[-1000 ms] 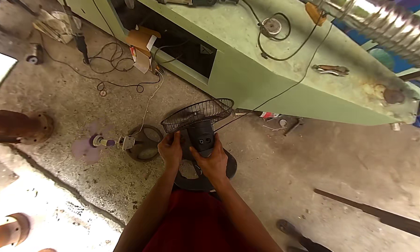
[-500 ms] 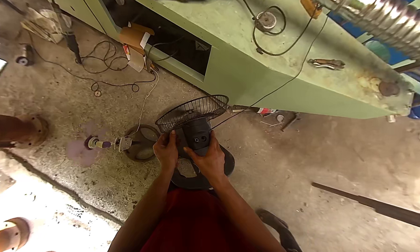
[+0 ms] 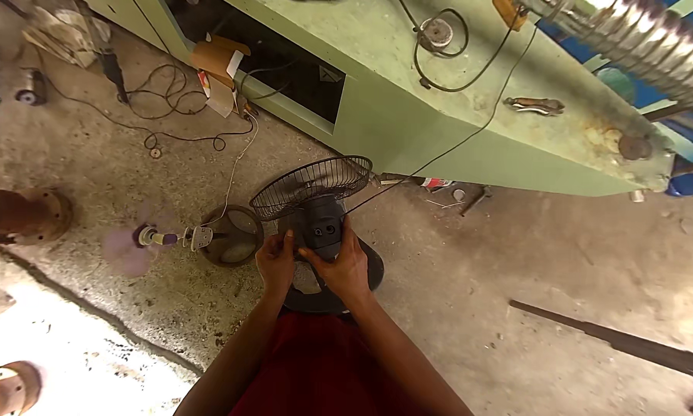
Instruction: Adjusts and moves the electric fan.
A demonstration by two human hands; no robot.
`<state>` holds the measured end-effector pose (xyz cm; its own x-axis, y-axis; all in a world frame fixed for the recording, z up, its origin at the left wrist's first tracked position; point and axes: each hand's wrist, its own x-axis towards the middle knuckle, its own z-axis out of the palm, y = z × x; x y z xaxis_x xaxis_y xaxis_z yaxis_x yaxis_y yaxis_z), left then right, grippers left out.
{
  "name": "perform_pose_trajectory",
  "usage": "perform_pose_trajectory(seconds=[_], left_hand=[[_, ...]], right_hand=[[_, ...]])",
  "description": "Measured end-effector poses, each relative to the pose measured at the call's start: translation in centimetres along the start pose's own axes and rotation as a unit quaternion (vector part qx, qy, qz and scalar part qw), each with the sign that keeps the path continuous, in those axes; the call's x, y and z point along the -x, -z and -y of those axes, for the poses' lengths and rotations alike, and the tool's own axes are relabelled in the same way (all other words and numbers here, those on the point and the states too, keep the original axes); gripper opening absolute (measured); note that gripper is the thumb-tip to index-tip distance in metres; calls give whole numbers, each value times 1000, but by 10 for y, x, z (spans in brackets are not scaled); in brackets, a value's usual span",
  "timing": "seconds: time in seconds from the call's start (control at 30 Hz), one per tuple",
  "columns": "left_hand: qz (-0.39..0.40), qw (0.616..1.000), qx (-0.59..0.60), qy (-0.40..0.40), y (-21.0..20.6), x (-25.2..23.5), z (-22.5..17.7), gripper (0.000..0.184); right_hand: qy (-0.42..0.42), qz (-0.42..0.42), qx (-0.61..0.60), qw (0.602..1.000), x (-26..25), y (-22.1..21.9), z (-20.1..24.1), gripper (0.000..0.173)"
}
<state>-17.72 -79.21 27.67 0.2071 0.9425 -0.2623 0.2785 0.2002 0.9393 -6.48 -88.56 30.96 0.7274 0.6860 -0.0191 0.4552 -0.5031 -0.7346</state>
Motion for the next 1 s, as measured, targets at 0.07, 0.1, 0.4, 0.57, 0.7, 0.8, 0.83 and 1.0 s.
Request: perform_pose_trajectory(seconds=[0.07,0.1,0.4,0.57,0.7,0.8,0.83,1.0], left_hand=[[5,1000,-1,0,0,0,0,16],[9,1000,-2,-2,-1,1,-1,16],[51,997,-22,58,-1,12,16,17],[128,976,-98,146,3,19,41,20],[191,954,-157,172,2,31,59,22],[220,941,-175,189,-8,43,58,24],[229,938,-179,188,-13,47,56,23],[267,927,-200,172,-38,62,52,24]], right_hand=[[7,-1,-1,1000,1,1,-2,120],[10,-1,0,1000,1,2,-4,121],[7,21,-22,1000,17,22,-55,112],[-107,53,5,993,45,47,-118,91],[-213,36,6,976,72,69,-175,78],[-314,37,-11,949,92,80,-216,69],[-350,44,-23,935,100,81,-232,66],[-557,90,-140,814,171,73,-308,55]])
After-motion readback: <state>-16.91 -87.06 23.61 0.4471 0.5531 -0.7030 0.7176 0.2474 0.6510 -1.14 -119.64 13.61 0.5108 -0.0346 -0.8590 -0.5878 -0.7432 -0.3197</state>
